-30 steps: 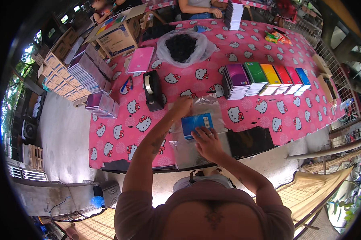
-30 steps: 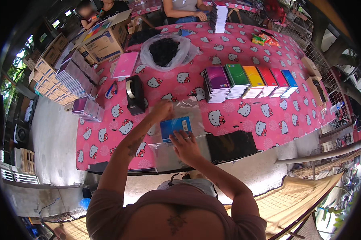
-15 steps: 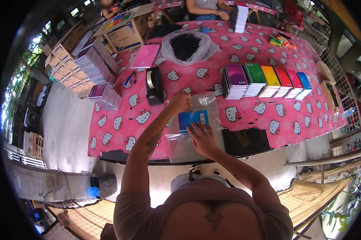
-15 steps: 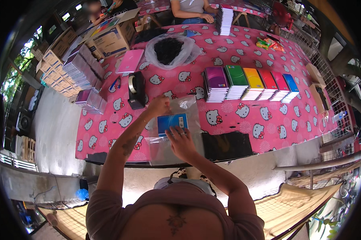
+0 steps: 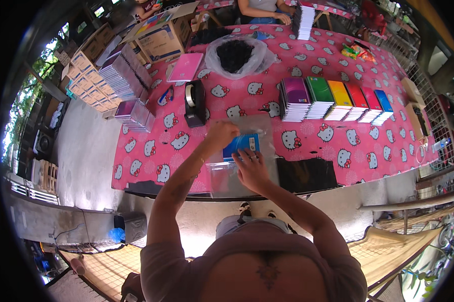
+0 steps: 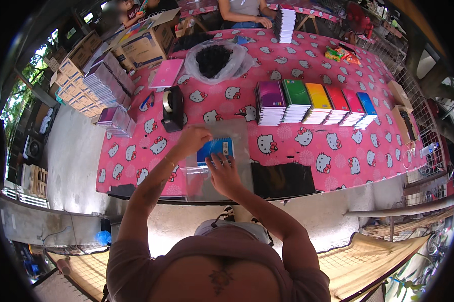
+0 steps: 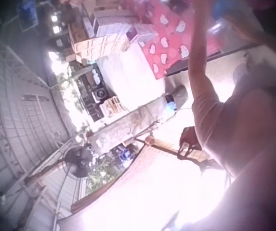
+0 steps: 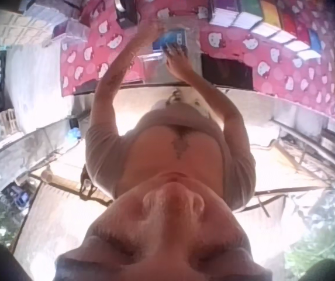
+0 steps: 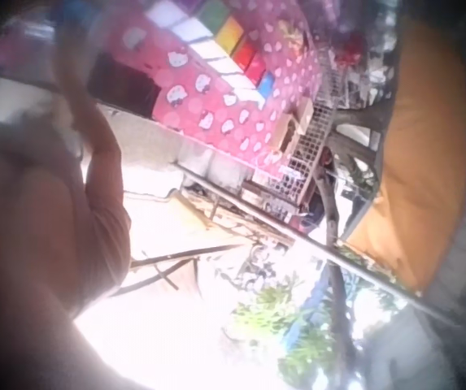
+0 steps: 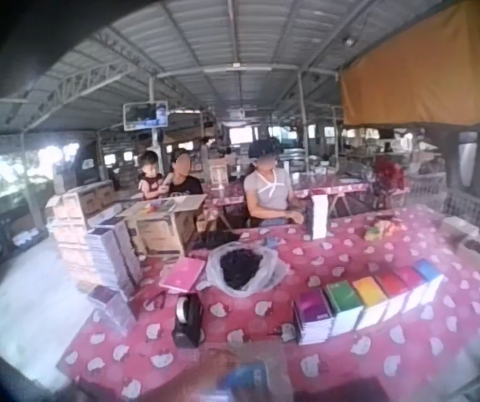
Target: The person places small colored books into clear plastic sleeves, seals them, and stacks the completed packages on the table.
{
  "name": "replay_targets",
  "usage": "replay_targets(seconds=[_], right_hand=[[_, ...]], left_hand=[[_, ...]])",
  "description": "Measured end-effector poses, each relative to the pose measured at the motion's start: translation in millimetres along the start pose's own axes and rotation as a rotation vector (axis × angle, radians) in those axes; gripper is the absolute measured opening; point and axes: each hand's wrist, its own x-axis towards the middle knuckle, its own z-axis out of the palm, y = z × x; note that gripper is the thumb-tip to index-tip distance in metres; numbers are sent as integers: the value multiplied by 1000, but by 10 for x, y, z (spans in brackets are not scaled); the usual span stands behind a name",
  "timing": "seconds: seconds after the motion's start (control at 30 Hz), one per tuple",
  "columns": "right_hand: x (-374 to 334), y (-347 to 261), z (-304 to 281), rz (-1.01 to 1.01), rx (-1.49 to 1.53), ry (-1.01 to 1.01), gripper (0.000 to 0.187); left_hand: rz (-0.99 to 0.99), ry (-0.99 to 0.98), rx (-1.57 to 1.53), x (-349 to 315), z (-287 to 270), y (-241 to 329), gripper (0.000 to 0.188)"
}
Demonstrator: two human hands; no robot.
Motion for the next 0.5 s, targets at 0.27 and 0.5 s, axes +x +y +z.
replay_targets(seconds=[0.27,0.5], right_hand=[[-9,-18,260,-33,-122,-17,57],[9,-7,245,-40,-128,-40,52]], left_hand=[[23,302,57,-623,395,428,8],[-68,296,-142,-682,406,415,5]])
